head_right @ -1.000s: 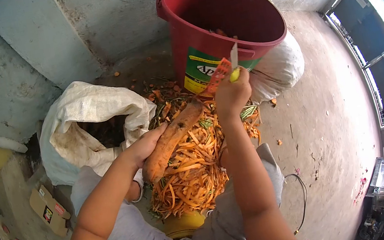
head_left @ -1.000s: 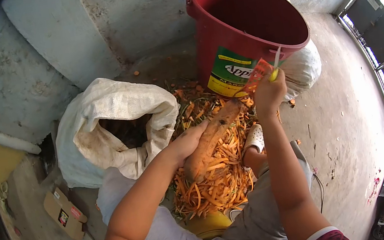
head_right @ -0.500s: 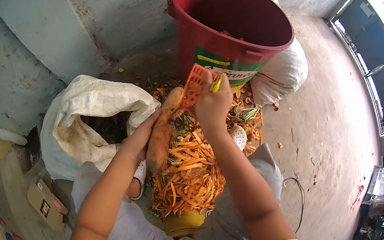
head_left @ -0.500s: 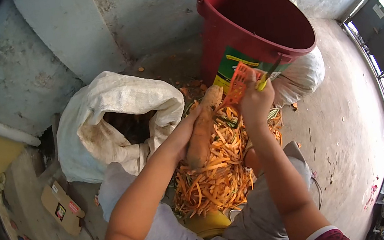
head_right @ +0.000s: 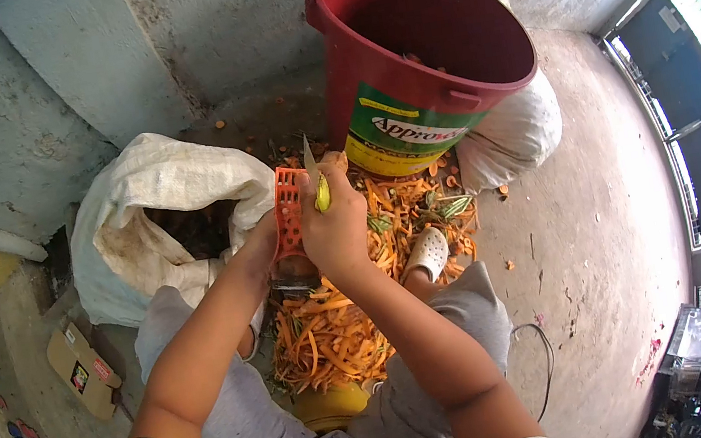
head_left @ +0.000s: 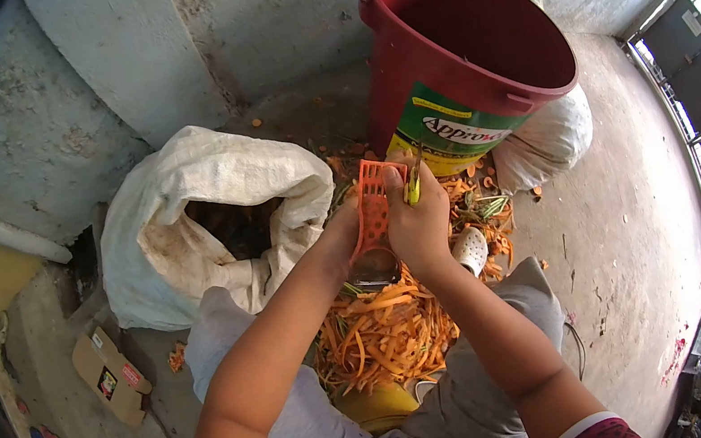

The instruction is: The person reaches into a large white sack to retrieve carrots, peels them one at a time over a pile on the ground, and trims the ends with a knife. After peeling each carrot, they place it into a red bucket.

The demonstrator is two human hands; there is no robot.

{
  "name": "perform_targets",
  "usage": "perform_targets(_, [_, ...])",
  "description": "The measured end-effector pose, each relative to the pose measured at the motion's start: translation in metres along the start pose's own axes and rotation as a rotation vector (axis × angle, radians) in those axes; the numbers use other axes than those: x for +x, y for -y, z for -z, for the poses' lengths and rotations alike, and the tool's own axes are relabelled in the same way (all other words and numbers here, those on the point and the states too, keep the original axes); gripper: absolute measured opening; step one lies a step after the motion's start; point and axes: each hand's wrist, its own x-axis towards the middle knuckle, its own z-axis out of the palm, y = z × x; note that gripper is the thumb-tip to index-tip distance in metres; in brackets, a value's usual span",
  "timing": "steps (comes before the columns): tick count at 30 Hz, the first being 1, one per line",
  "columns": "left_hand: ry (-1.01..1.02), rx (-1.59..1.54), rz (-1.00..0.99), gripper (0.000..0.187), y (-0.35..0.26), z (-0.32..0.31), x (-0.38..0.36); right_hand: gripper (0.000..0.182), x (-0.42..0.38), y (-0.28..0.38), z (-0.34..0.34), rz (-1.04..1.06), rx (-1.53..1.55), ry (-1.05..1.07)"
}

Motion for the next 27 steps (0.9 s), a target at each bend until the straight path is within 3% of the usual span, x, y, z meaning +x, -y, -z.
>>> perform_targets(6, [0.187, -0.132, 0.093, 0.029, 0.017, 0.022, 0.022, 0.015, -0.007, -0.004, 0.008, 0.000, -0.111, -0.018])
perform_targets(8, [0.104, -0.051, 0.072, 0.031, 0.020, 0.018, 0.022, 0.018, -0.008, -0.009, 0.009, -0.041, -0.149, -0.036])
perform_targets(11, [0.066, 0.011, 0.166, 0.033, 0.022, 0.013, 0.015, 0.019, 0.002, -0.023, 0.014, -0.089, -0.202, -0.164])
perform_targets(13, [0.060, 0.052, 0.261, 0.036, 0.023, 0.010, 0.006, 0.017, 0.031, -0.041, 0.031, -0.005, -0.283, -0.401])
perform_targets(15, [0.047, 0.115, 0.355, 0.039, 0.021, 0.002, -0.008, 0.017, 0.052, -0.051, 0.056, -0.045, -0.350, -0.501])
perform_targets(16, [0.070, 0.190, 0.323, 0.041, 0.015, 0.000, -0.013, 0.017, 0.061, -0.063, 0.063, -0.193, -0.215, -0.520])
perform_targets(20, [0.085, 0.185, 0.278, 0.042, 0.014, -0.004, -0.017, 0.017, 0.067, -0.080, 0.081, 0.016, -0.596, -0.687])
perform_targets(23, [0.114, 0.340, 0.286, 0.044, 0.007, 0.006, -0.024, 0.017, 0.080, -0.101, 0.109, -0.244, -0.516, -0.740])
perform_targets(27, [0.022, 0.318, 0.224, 0.048, 0.003, 0.016, -0.022, 0.020, 0.072, -0.072, 0.092, -0.071, -0.354, -0.607])
